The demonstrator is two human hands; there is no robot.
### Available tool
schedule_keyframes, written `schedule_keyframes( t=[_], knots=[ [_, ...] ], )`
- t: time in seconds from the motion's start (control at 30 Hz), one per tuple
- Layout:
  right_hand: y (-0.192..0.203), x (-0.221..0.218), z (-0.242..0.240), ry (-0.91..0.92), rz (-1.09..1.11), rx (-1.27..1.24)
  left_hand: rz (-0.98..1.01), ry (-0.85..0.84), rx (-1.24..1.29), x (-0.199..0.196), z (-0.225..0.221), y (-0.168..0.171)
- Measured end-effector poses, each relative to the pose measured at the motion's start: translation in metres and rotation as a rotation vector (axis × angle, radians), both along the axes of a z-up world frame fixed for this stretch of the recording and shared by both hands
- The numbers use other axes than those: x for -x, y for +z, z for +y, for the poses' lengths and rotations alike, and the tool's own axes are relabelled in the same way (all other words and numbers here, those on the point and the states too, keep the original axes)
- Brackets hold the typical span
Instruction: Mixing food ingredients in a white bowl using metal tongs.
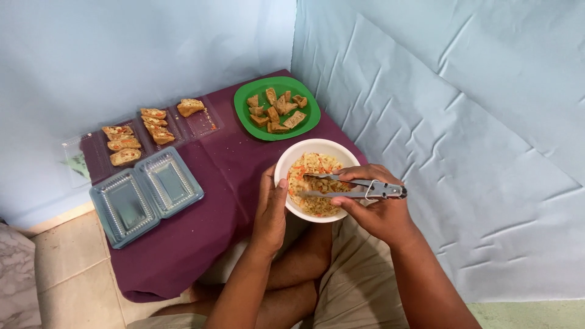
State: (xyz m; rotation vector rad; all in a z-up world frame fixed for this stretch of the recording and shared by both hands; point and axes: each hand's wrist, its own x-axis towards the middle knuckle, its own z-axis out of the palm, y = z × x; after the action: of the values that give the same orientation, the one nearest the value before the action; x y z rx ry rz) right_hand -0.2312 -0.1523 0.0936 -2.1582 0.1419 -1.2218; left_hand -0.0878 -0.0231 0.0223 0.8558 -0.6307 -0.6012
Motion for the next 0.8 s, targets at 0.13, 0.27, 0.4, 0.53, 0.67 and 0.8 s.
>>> schedule_keyframes(
  t=[0.13,0.27,0.4,0.53,0.67,0.8],
  knots=[
    [0.005,0.002,-0.004,-0.016,-0.018,0.083,-0.011,0.008,-0.013,0.0,0.0,0.001],
    [0.002,0.005,-0.008,-0.051,-0.088,0.086,0.003,0.017,-0.019,0.0,0.003,0.008],
    [0.001,0.002,-0.008,-0.066,-0.052,0.058,-0.011,0.029,-0.03,-0.002,0.003,0.008],
    [0.002,-0.003,-0.002,-0.013,-0.029,0.076,-0.03,0.046,-0.042,-0.003,0.005,0.01],
    [-0.004,-0.007,-0.012,0.0,-0.074,0.02,-0.033,0.101,-0.07,-0.009,0.012,0.017],
    [-0.022,-0.041,-0.015,0.05,-0.052,-0.1,-0.026,0.164,-0.084,-0.024,0.019,0.009]
  ],
)
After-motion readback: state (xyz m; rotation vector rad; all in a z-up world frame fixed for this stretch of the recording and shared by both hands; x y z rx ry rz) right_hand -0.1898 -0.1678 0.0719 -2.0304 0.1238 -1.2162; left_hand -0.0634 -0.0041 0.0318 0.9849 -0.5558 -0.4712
